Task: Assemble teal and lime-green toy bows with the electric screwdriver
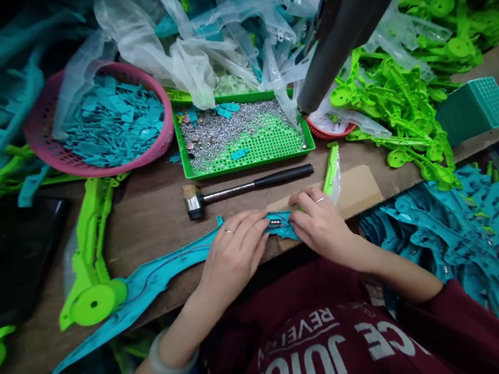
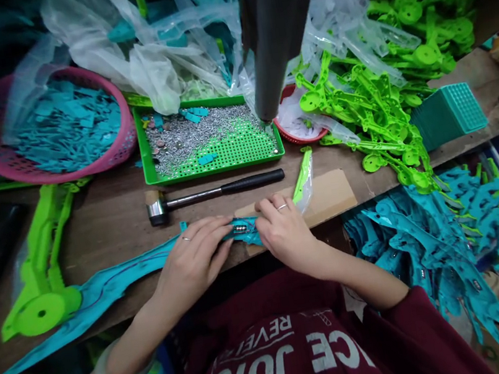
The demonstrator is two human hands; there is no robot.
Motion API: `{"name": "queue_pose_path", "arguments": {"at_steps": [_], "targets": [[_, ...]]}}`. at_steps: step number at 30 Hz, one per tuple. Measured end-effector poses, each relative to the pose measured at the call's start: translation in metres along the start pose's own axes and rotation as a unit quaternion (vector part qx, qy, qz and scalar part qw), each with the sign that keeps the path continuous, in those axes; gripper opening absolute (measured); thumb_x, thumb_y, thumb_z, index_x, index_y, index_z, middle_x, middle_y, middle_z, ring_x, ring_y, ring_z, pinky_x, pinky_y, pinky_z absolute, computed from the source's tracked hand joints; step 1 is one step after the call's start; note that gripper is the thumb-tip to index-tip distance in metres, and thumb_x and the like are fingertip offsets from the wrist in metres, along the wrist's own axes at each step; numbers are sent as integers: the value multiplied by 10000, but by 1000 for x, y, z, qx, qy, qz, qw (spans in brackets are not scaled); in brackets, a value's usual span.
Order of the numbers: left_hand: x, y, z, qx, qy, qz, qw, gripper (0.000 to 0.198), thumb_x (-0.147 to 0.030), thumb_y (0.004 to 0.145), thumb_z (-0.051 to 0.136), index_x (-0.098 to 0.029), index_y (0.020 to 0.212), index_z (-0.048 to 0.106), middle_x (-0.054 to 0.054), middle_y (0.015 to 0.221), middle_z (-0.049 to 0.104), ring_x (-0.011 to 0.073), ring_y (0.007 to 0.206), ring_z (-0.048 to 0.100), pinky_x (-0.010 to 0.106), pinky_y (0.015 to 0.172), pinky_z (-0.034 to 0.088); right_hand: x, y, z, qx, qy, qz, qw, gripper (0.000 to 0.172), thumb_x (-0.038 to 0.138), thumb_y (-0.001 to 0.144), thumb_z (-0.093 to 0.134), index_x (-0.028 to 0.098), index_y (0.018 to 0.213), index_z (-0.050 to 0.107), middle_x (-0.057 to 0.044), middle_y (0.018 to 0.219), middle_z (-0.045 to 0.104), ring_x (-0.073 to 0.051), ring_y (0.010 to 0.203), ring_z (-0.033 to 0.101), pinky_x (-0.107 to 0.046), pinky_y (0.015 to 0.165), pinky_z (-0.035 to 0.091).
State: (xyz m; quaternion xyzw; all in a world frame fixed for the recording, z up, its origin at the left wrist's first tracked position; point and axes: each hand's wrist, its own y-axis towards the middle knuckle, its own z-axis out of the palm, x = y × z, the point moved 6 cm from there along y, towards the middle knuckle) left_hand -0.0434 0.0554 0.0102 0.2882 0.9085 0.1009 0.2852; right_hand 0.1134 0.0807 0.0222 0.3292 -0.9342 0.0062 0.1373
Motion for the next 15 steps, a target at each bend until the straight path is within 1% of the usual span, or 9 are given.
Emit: {"name": "queue_pose_path", "arguments": {"at_steps": [3,7,9,11,13,15], "targets": [[-1,0,1,3,12,3,1000,241,-143,962,540,-131,1195,602,141,1258,689,270,1148,633,445,991,525,0,0,3,-2,22,-18,1000,151,160,948,545,164,843,653,-114,1038,598,-250,948,428,-400,820,429],[-1,0,4,20,16,-4,1000,225,-157,976,525,-141,1183,612,123,1245,697,260,1147,637,437,991,530,-3,-3,1,-34,80,-71,994,191,132,942,521,164,773,604,-105,978,577,-227,912,428,-382,816,419],[0,0,4,24,13,-15,1000,247,-170,985,508,-147,1206,615,120,1238,699,261,1147,638,445,992,532,-9,-3,-2,-61,120,-74,988,216,113,927,510,177,727,565,-83,922,572,-207,867,438,-383,814,409],[1,0,4,27,7,-21,999,276,-182,991,495,-150,1239,612,121,1232,699,259,1138,638,443,992,534,-15,-3,-5,-83,150,-60,983,219,96,899,502,189,705,538,-59,868,567,-193,826,450,-382,799,397],[1,1,4,26,7,-21,999,294,-186,995,486,-151,1262,605,121,1231,695,254,1124,637,434,991,532,-18,-3,-6,-91,151,-55,983,211,89,878,503,195,698,535,-53,851,575,-190,819,462,-379,792,397],[0,2,4,24,19,-14,999,299,-182,996,485,-147,1268,603,121,1229,691,253,1112,633,425,987,531,-17,-5,-6,-89,124,-64,986,210,99,888,511,196,708,558,-58,862,607,-193,826,469,-372,786,402]]}}
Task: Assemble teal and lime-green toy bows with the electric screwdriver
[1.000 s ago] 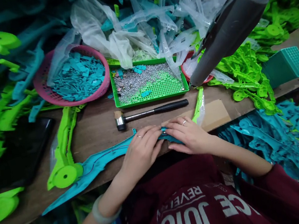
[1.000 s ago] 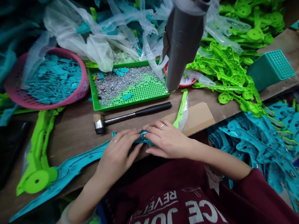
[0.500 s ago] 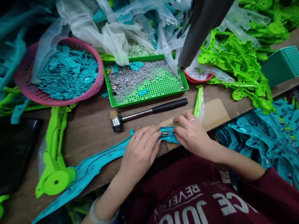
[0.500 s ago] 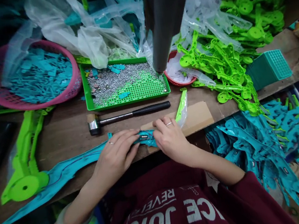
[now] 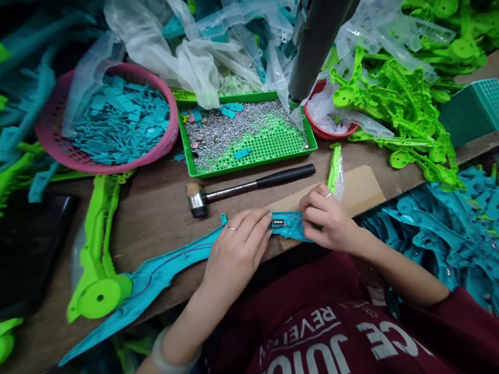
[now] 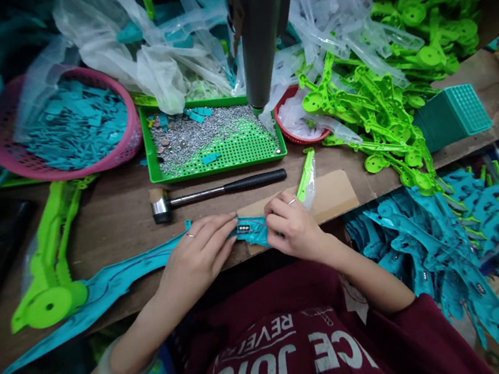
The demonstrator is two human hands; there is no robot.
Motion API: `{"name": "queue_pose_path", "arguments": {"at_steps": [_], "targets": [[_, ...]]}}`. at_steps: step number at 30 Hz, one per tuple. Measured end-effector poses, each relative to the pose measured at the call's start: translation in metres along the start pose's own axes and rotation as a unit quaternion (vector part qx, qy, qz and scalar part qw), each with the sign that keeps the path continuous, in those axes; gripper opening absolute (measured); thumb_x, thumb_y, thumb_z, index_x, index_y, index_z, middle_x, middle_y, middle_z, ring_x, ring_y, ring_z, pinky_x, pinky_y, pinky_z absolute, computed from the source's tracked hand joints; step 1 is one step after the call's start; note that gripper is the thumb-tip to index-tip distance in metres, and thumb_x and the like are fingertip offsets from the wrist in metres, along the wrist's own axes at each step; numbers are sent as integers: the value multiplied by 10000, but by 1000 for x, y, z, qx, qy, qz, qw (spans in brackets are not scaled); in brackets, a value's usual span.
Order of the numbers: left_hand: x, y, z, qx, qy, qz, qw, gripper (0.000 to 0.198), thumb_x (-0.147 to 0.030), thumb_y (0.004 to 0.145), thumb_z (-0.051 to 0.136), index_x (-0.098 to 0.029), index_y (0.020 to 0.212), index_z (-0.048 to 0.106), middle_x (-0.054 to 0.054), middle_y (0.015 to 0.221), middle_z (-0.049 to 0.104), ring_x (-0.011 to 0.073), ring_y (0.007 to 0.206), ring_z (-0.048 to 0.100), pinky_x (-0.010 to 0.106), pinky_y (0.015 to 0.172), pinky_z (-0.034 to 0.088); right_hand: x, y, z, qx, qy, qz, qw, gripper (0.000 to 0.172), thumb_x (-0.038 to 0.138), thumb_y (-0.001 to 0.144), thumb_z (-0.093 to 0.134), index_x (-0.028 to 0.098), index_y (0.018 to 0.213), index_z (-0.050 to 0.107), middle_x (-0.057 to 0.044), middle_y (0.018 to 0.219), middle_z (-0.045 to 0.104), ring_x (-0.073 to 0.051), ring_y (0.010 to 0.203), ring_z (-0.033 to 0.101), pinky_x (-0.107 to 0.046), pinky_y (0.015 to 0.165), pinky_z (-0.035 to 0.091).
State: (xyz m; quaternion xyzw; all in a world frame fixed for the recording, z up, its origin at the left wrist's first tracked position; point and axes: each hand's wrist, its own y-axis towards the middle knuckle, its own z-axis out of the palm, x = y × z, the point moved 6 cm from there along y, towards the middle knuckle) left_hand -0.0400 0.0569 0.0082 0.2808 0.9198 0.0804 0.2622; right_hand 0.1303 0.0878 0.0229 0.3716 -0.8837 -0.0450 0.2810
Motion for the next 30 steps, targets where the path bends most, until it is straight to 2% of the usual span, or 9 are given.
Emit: {"name": "queue_pose_path", "arguments": {"at_steps": [4,8,13,17,20,25,30], "targets": [[-1,3,-1,2,14,4,1000,293,-179,990,491,-135,1251,617,131,1209,689,263,1099,625,427,968,533,11,-3,1,15,-71,-29,997,152,168,956,523,193,915,667,-47,813,647,-208,837,496,-370,764,401],[-1,5,-1,7,9,1,1000,264,-184,982,513,-123,1210,631,133,1188,691,269,1069,621,435,938,536,20,0,0,12,-130,-12,991,210,226,994,517,133,1106,668,-64,809,650,-221,810,492,-371,716,402],[-2,5,-3,-12,12,14,1000,217,-155,967,542,-100,1158,631,140,1170,690,265,1050,615,417,935,527,23,12,12,67,-194,52,977,197,184,994,502,133,1075,674,-85,833,626,-244,837,494,-380,692,393],[-2,4,-5,-18,1,10,1000,189,-164,970,543,-110,1126,634,139,1149,691,261,1046,616,415,934,525,18,20,21,118,-214,83,966,156,213,986,525,159,961,669,-95,866,613,-259,871,492,-380,684,384],[1,5,-5,-19,-13,-13,1000,199,-183,972,555,-105,1142,623,141,1160,684,257,1063,612,410,948,520,17,23,22,118,-205,57,970,179,206,994,506,180,901,657,-79,839,603,-252,868,488,-380,697,381],[2,6,-3,2,-3,-14,1000,205,-213,989,528,-101,1126,632,148,1180,677,270,1061,605,432,932,529,23,19,13,66,-156,-14,985,183,190,1011,479,144,999,655,-59,827,592,-219,838,475,-346,700,377],[3,7,-1,7,-6,-11,1000,198,-205,988,519,-105,1105,644,149,1184,672,278,1055,592,446,924,525,19,8,12,105,-163,-22,981,215,168,1011,460,146,917,652,-75,850,560,-225,850,443,-339,681,372]]}}
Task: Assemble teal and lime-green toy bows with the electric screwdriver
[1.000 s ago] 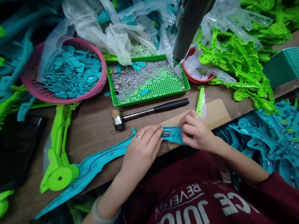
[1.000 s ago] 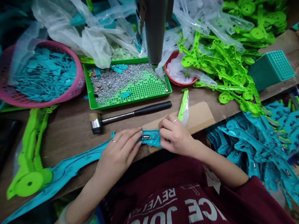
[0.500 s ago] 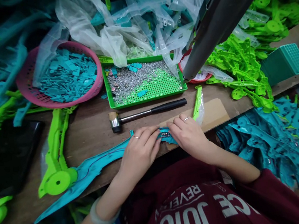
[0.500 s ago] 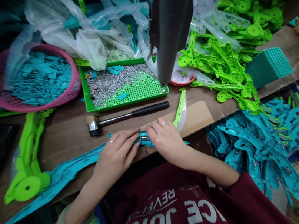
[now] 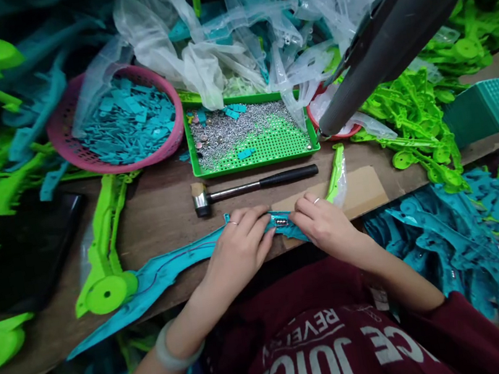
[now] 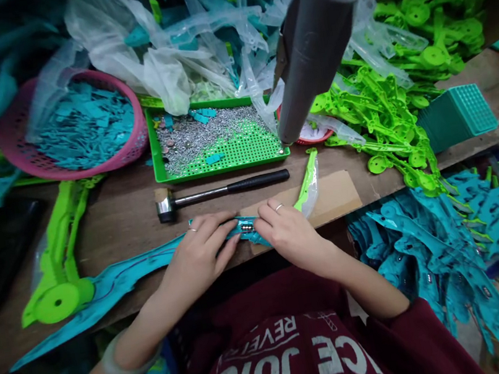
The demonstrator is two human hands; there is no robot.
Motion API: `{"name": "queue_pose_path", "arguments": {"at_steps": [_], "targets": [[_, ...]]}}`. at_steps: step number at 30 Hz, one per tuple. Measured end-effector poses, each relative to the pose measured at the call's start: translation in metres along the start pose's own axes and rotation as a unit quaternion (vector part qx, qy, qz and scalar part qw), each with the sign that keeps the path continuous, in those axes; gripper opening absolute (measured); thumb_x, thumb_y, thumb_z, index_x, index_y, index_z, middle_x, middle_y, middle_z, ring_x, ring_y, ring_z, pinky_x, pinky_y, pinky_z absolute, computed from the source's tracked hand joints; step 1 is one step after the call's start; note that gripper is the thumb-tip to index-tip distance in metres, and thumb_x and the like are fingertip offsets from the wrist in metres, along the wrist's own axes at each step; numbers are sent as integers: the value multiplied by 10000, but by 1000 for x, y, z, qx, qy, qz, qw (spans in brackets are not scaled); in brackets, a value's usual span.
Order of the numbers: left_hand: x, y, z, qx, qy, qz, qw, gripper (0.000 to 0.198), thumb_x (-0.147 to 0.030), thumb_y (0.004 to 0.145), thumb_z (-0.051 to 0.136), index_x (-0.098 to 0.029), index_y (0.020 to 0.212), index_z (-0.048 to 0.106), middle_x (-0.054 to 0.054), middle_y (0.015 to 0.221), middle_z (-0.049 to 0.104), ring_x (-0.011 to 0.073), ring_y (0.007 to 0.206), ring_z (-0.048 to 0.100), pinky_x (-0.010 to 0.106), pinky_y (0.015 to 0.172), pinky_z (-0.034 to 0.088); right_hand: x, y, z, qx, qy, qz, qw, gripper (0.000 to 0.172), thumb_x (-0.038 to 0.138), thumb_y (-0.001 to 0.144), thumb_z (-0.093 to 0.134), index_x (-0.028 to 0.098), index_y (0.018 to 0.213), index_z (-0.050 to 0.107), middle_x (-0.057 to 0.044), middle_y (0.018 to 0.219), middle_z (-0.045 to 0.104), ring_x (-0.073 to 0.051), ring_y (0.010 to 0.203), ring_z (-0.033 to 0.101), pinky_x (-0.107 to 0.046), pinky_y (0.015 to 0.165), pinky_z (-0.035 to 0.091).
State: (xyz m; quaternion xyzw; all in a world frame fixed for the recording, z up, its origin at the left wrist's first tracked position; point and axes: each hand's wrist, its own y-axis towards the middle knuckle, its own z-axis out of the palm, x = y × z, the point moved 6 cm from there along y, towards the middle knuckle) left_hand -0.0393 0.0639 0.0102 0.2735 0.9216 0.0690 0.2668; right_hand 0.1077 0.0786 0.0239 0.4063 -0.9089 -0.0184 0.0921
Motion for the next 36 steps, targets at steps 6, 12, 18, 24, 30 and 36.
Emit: {"name": "queue_pose_path", "arguments": {"at_steps": [6,12,18,24,30,36], "targets": [[0,2,0,17,-3,-7,1000,212,-221,986,512,-114,1094,661,154,1171,664,288,1044,580,449,890,527,0,-8,-2,29,-25,43,998,137,162,966,547,150,886,658,-98,895,568,-245,854,418,-363,671,357],[0,3,1,22,-10,-9,1000,211,-223,984,515,-110,1090,659,152,1155,658,290,1049,575,444,890,521,1,0,-3,39,-44,117,991,123,205,918,636,151,807,643,-110,935,584,-261,892,438,-387,715,378],[0,3,1,23,-3,-6,1000,209,-221,988,504,-109,1079,655,149,1159,656,289,1045,569,444,878,522,2,0,-3,9,5,110,994,150,145,953,553,145,838,648,-100,908,602,-245,876,439,-374,747,389],[-1,4,1,16,0,-2,1000,192,-211,981,513,-104,1047,658,154,1149,653,289,1046,564,439,880,519,10,-7,-8,-51,42,55,996,207,160,1001,494,143,910,679,-55,762,580,-210,786,415,-337,700,372],[-2,4,0,8,-4,-2,1000,198,-207,975,526,-98,1072,659,153,1134,659,285,1027,568,435,868,521,8,-11,-1,-26,-13,84,996,176,135,973,528,155,829,627,-64,802,552,-222,804,418,-357,716,361],[-1,4,0,5,-9,-8,1000,201,-205,973,529,-92,1071,663,155,1137,660,284,1026,568,435,868,520,10,-14,1,-18,-24,86,996,169,134,990,489,155,880,616,-66,838,544,-222,821,422,-354,734,367]]}}
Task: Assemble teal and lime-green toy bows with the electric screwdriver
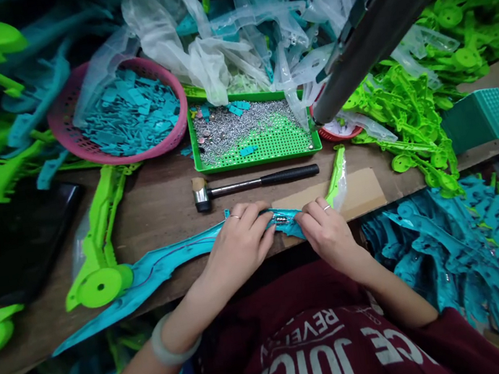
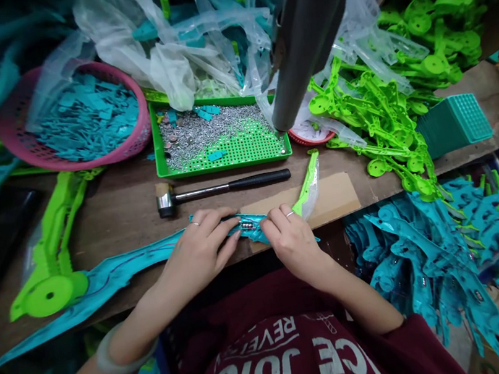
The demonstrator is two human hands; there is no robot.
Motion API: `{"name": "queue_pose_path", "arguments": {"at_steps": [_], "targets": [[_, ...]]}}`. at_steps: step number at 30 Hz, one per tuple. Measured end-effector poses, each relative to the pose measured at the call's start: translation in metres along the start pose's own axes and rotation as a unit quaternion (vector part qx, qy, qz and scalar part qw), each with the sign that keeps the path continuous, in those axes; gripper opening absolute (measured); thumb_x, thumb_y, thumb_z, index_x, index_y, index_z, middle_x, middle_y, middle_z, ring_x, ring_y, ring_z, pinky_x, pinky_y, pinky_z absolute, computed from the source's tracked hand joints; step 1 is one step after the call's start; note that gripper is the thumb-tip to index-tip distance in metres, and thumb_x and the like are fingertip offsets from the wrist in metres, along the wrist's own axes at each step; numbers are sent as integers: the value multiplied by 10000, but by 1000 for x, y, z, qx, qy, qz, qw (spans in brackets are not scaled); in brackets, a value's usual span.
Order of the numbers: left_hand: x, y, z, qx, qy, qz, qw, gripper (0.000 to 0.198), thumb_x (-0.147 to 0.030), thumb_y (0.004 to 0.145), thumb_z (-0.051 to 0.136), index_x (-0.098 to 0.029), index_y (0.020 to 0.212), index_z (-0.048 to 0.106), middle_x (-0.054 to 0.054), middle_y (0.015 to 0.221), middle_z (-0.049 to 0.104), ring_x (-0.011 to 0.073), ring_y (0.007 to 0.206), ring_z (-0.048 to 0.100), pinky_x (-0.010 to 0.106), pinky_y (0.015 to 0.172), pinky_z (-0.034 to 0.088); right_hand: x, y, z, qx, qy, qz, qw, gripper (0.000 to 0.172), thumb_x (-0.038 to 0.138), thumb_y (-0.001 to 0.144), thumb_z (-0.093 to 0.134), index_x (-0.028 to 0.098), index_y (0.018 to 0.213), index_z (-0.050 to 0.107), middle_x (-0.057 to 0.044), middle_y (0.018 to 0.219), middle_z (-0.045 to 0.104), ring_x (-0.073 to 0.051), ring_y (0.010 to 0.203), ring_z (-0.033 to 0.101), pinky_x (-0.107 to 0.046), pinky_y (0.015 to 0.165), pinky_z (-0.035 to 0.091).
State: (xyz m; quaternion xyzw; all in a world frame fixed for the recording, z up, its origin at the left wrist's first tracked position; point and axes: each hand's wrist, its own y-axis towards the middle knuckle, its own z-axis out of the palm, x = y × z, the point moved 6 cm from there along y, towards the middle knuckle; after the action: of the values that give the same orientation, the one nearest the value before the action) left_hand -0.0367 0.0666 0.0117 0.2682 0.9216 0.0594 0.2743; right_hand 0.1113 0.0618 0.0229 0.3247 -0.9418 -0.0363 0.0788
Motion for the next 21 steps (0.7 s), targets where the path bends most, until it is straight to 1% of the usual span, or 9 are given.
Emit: {"name": "queue_pose_path", "arguments": {"at_steps": [6,10,13,15,18,21], "targets": [[1,-1,1,2,8,-13,1000,210,-231,986,507,-123,1052,675,142,1132,665,285,1026,571,438,845,530,1,1,0,14,-2,-21,1000,197,119,989,475,147,871,630,-74,832,558,-226,819,417,-355,722,367],[2,-2,1,1,8,-12,1000,225,-239,993,496,-120,1045,679,144,1125,667,285,1019,571,442,840,539,0,1,-2,-15,15,-20,1000,228,123,997,464,146,868,651,-72,803,580,-216,792,418,-346,708,375],[2,-2,2,2,6,-12,1000,226,-244,993,497,-125,1039,684,143,1123,670,287,1008,570,456,834,540,-1,1,-1,-30,22,-24,999,233,139,1003,456,150,913,670,-74,794,593,-217,784,427,-343,699,384],[2,-2,2,2,7,-11,1000,229,-239,992,498,-115,1045,682,150,1122,669,292,1009,569,460,829,539,-3,-1,-1,-37,42,-24,998,215,141,1003,462,145,967,674,-75,814,609,-215,788,448,-340,719,406],[2,-2,3,5,10,-11,1000,223,-236,990,501,-113,1054,676,148,1127,666,292,1010,568,454,835,535,-5,-5,-1,-43,77,-6,996,193,134,1000,474,140,1033,664,-78,870,631,-207,819,487,-335,785,443],[3,-2,2,5,4,-14,1000,210,-233,985,511,-113,1052,670,145,1130,664,288,1014,567,450,852,533,-3,-8,-1,-34,71,8,997,204,116,992,476,152,954,674,-76,854,615,-209,818,474,-330,789,443]]}}
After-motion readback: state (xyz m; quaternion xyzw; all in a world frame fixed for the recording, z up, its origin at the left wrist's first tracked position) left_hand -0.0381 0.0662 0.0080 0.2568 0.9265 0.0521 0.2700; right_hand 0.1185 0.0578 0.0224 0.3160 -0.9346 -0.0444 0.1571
